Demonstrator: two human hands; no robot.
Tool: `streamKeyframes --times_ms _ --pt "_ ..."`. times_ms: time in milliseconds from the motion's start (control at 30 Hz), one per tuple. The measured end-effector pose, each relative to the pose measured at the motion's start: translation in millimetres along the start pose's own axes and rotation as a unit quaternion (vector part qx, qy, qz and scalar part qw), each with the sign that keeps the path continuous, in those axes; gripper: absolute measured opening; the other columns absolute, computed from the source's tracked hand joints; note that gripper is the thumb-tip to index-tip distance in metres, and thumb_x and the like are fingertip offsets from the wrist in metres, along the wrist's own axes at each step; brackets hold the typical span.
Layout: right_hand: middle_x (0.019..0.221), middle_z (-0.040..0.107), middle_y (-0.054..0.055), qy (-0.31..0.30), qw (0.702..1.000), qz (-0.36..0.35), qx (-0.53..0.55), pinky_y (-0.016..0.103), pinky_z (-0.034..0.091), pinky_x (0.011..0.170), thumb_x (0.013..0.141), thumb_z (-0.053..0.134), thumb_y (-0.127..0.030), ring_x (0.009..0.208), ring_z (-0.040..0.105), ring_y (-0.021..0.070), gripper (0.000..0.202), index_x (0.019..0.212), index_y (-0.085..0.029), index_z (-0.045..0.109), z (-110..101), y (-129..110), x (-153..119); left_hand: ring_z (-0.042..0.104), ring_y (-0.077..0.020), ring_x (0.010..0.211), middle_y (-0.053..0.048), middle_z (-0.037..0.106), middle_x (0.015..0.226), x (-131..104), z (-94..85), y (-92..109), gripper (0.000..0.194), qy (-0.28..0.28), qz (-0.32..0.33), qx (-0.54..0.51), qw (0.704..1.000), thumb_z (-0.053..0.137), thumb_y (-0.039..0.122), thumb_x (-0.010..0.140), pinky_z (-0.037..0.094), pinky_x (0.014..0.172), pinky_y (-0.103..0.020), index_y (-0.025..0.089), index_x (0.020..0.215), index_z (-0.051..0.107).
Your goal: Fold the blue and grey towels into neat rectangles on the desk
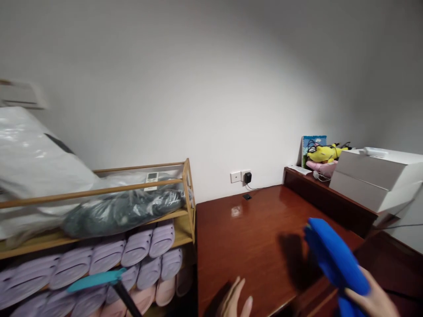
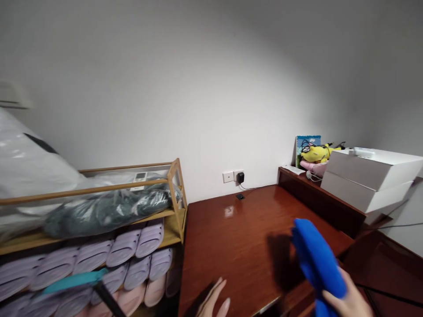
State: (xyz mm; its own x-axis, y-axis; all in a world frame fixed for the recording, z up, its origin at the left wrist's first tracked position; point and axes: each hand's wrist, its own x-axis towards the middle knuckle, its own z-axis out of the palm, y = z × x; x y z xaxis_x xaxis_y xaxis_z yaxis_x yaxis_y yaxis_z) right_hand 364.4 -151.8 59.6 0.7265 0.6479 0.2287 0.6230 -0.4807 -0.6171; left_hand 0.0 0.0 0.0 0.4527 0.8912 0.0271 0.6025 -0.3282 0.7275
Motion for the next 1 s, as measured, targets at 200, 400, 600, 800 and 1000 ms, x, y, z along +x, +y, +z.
streamKeyframes --times_ms 200,400,600,800,1000 --pt "0.122 0.053 0.017 -0.234 0.962 -0.115 -0.079 0.043 0.046 0.085 0.067 0.055 -0.027 0.104 0.059 0.0313 0.074 0.138 -0.021 0.036 156.6 -170.9 -19.5 0.044 -0.0245 0.126 -0.015 0.034 0.146 63.8 17.1 48.2 0.074 -0.032 -0.157 -0.323 0.933 0.032 0.051 0.089 0.040 0.097 -0.038 0.017 0.146 0.000" --pt "0.149 0.027 0.008 -0.411 0.895 -0.174 -0.005 0.056 0.033 0.098 0.074 0.053 -0.055 0.131 0.034 0.0341 0.069 0.138 -0.038 0.033 178.3 -166.7 -21.9 0.035 -0.0298 0.128 -0.012 0.046 0.135 71.0 9.6 28.5 0.062 0.063 -0.160 0.062 0.983 0.040 0.038 0.087 0.026 0.103 -0.045 0.023 0.144 0.022" --pt "0.143 0.040 0.003 -0.255 0.945 -0.203 0.011 0.048 0.036 0.098 0.085 0.038 -0.055 0.126 0.042 0.0264 0.048 0.130 -0.041 0.045 185.6 -134.7 -38.8 0.043 -0.0212 0.121 -0.012 0.052 0.127 72.1 10.9 18.2 0.065 0.098 -0.098 0.115 0.984 0.037 0.009 0.079 0.030 0.101 -0.030 0.015 0.143 0.026" --pt "0.138 0.044 0.000 -0.220 0.950 -0.221 -0.002 0.039 0.041 0.094 0.086 0.038 -0.039 0.122 0.045 0.0223 0.045 0.131 -0.041 0.044 192.9 -140.6 -49.7 0.042 -0.0136 0.126 -0.007 0.047 0.137 77.5 3.7 6.4 0.070 0.100 -0.088 -0.026 0.991 0.039 0.002 0.072 0.029 0.104 -0.021 0.015 0.140 0.031" --pt "0.128 0.051 0.009 -0.160 0.949 -0.256 -0.087 0.044 0.043 0.088 0.082 0.040 -0.028 0.110 0.052 0.0300 0.054 0.135 -0.038 0.040 194.2 -136.1 -62.7 0.036 -0.0171 0.130 -0.008 0.043 0.141 51.4 -12.9 10.6 0.065 0.119 -0.088 0.061 0.987 0.039 0.007 0.076 0.027 0.108 -0.028 0.015 0.140 0.033"
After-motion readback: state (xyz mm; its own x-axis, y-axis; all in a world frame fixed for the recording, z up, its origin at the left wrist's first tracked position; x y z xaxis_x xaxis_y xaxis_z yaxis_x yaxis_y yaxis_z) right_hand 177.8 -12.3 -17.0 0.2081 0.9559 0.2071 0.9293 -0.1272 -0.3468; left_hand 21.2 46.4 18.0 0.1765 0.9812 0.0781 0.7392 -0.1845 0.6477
